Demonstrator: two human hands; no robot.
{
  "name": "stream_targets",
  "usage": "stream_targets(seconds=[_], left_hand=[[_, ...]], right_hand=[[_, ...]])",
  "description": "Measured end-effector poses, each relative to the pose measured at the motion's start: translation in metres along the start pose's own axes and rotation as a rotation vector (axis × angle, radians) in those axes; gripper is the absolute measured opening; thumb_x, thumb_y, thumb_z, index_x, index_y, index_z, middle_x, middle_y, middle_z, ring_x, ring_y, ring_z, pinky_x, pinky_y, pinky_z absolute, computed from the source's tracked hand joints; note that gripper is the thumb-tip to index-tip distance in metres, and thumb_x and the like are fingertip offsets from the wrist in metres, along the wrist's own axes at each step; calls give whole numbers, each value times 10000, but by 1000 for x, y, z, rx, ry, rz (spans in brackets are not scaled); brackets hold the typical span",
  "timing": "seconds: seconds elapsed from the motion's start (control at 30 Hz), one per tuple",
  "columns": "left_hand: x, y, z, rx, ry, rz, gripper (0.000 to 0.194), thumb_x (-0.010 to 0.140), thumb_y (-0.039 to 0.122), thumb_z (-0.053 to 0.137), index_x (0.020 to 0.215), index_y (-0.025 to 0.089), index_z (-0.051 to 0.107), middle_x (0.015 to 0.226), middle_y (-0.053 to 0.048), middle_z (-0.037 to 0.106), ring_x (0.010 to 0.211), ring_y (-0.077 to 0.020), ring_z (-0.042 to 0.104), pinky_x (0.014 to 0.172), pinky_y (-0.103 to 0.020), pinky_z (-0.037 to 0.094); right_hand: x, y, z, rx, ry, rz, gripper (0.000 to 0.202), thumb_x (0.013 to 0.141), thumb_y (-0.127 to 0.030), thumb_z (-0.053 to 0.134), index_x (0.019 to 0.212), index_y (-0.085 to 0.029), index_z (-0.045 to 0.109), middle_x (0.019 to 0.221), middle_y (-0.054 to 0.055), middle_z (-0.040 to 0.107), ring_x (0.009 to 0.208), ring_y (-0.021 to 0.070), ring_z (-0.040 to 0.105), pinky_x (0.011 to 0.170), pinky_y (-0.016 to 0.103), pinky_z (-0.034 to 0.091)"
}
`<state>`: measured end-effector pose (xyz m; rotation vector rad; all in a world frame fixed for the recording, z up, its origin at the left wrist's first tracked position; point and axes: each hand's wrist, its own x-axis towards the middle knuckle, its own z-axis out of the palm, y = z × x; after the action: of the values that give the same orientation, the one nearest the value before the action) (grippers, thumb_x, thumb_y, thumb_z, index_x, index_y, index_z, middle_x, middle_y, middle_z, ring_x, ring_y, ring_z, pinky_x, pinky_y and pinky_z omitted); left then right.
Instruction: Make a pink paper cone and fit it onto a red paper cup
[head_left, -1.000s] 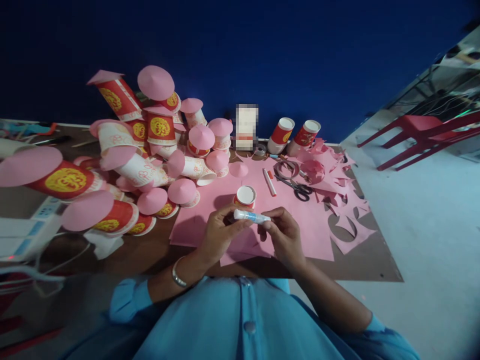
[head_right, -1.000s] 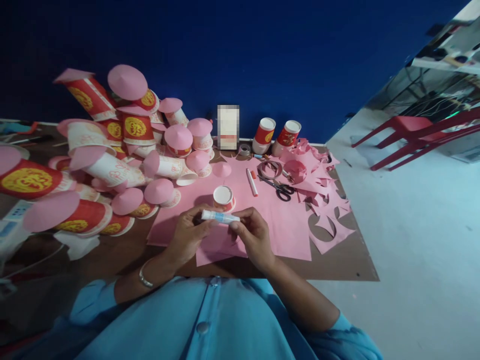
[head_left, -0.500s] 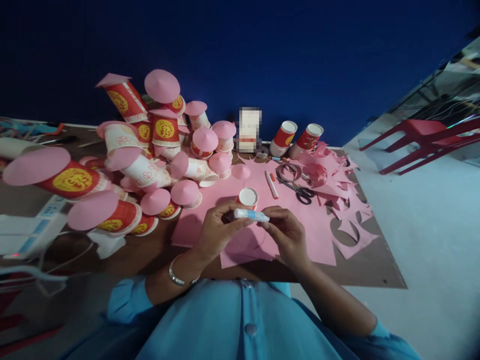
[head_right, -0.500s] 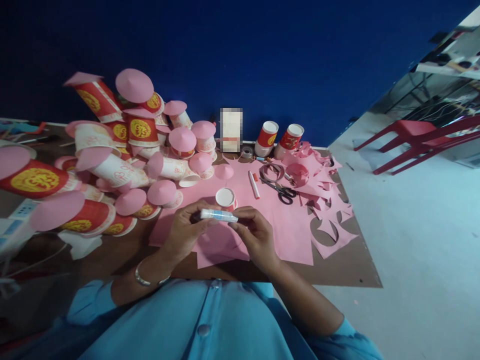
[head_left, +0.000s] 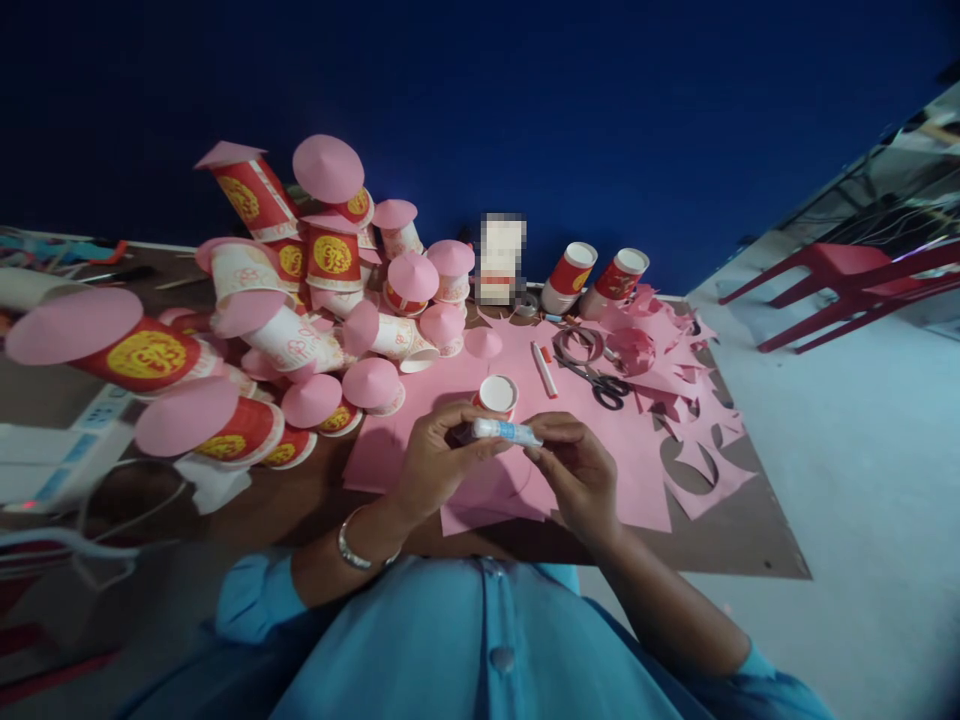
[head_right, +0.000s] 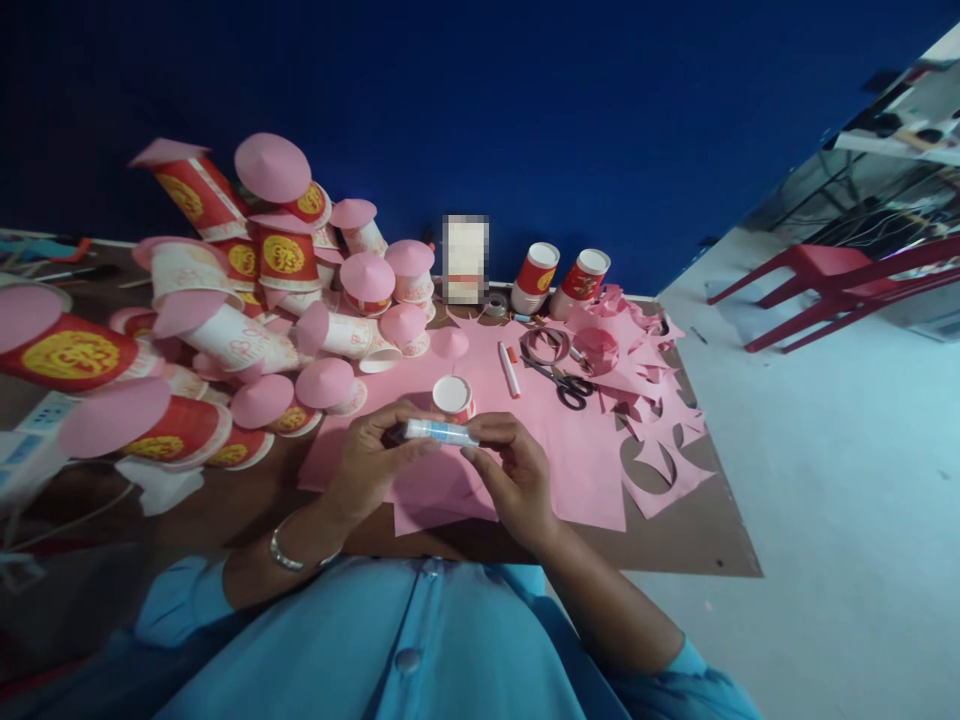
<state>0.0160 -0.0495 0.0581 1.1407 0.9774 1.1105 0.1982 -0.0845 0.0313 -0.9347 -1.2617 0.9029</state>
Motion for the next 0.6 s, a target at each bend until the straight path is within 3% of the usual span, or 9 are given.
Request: stream_targets(seconds=[0.13,0.27,0.33,0.43,0.6], left_hand=[[1,3,-1,48,-43,-24,301,728,386,893,908,170,787,863,-39,741,748,-135,625,668,-238,527],[-2,4,-11,289,-141,46,463,876,323,756,1314,199,673,973,-43,708,791,-137,639,681,-238,537],[-4,2,-17,409,-185,110,456,967,279,623,1417,220,573,1101,-70,715,896,-153,683,745,-253,568],[-7,-2,-23,537,-177,215,419,1003,227,557,1418,233,499,1222,-86,727,1034,-168,722,847,-277,594],[-8,6,-23,777,-86,396,488,971,142,627,1411,233,436,1175,-61,791,1023,-169,776,858,-274,623]], right_hand=[[1,0,-2,-55,-19,-77,138,947,-166,739,1044,-259,708,1049,53,710,1016,186,720,848,334,631],[5,-4,-8,-28,6,-1,122,953,-189,737,1054,-249,703,1042,49,696,953,173,717,778,301,624],[8,-7,-11,-30,0,6,118,956,-198,735,1058,-244,700,1022,44,694,901,165,711,751,296,619],[11,-10,-14,-92,-44,-43,134,968,-174,710,1081,-245,698,1022,46,700,921,169,707,762,301,617],[14,-17,-17,-330,-124,-208,212,953,-100,689,1114,-239,694,998,60,715,941,188,707,756,314,617]])
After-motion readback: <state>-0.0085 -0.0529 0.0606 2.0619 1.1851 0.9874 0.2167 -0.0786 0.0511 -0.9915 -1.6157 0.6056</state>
